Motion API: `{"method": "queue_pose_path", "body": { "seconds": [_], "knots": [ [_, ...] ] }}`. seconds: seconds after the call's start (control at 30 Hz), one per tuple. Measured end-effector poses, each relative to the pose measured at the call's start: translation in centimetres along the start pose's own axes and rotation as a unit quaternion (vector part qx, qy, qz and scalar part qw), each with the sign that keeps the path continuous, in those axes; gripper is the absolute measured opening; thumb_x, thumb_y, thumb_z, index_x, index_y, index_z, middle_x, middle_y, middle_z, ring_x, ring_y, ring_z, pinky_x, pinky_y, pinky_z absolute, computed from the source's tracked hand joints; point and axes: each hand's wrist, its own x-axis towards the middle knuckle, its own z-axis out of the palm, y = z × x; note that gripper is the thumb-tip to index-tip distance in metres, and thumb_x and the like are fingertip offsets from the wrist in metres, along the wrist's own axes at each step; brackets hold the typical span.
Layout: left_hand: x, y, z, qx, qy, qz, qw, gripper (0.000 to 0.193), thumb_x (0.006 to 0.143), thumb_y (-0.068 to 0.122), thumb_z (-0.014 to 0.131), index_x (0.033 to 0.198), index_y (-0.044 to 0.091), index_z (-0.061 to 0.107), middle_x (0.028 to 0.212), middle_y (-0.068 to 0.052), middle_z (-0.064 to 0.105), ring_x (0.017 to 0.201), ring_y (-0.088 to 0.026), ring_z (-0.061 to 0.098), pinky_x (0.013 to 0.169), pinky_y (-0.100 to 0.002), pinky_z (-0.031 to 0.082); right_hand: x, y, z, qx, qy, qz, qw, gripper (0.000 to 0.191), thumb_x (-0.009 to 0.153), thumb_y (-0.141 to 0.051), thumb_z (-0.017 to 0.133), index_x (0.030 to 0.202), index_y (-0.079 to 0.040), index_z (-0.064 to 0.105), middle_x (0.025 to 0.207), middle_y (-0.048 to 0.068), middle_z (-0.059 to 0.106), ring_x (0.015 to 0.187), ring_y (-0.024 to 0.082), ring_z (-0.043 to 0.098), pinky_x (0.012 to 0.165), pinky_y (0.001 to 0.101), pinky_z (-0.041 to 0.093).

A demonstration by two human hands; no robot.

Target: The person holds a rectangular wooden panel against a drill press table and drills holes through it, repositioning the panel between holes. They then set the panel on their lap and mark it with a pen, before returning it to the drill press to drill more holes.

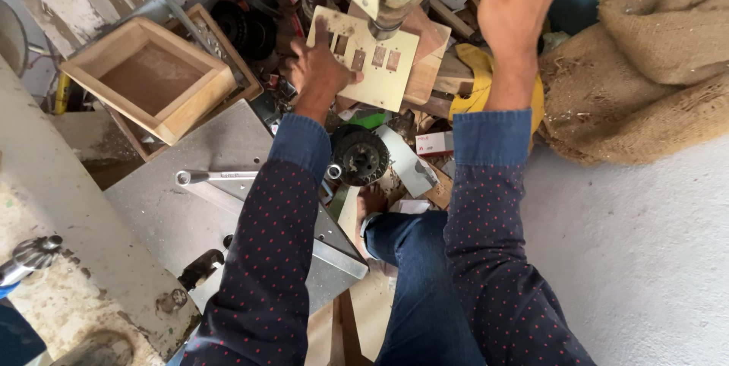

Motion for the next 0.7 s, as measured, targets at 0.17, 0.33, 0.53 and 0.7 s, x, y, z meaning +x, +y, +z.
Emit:
{"method": "queue_pose_path", "body": {
  "seconds": [0.17,0.33,0.53,0.7],
  "knots": [
    [-1.4,-1.8,0.1,-0.042,0.002,-0.038,0.998,0.141,0.06,0.039,0.099,0.165,0.032,0.006,0.153,-0.027,0.031,0.133,-0.048,0.049,0.099,-0.048,0.054,-0.5,-2.5,-2.7,0.042,0.105,-0.155,0.981,0.011,0.106,-0.001,0.065,0.102,0.005,0.056,0.099,0.024,0.059,0.092,0.044,0.058,0.078,0.052,0.044],
    [-1.9,-3.7,0.2,-0.072,0.031,-0.034,0.996,0.145,0.06,0.041,0.1,0.163,0.024,-0.001,0.149,-0.041,0.022,0.118,-0.047,0.06,0.098,-0.041,0.055,-0.2,-4.0,-3.4,0.036,0.097,-0.183,0.978,0.014,0.108,-0.002,0.067,0.099,0.004,0.058,0.096,0.021,0.06,0.093,0.042,0.057,0.081,0.0506,0.044],
    [-2.1,-4.6,1.4,-0.085,0.052,-0.026,0.995,0.143,0.064,0.041,0.099,0.164,0.021,-0.002,0.139,-0.034,0.036,0.118,-0.049,0.057,0.097,-0.049,0.052,-0.3,-4.1,-3.4,0.051,0.092,-0.175,0.979,0.013,0.108,-0.001,0.066,0.098,0.004,0.059,0.096,0.019,0.061,0.092,0.04,0.059,0.082,0.0483,0.047],
    [-1.9,-4.4,1.4,-0.119,0.046,-0.014,0.992,0.145,0.062,0.039,0.097,0.165,0.018,-0.004,0.138,-0.034,0.036,0.113,-0.046,0.063,0.098,-0.046,0.054,-0.4,-4.3,-3.2,0.059,0.093,-0.172,0.979,0.017,0.11,-0.001,0.069,0.097,0.004,0.058,0.094,0.018,0.062,0.09,0.037,0.06,0.079,0.0466,0.048]
  ]
}}
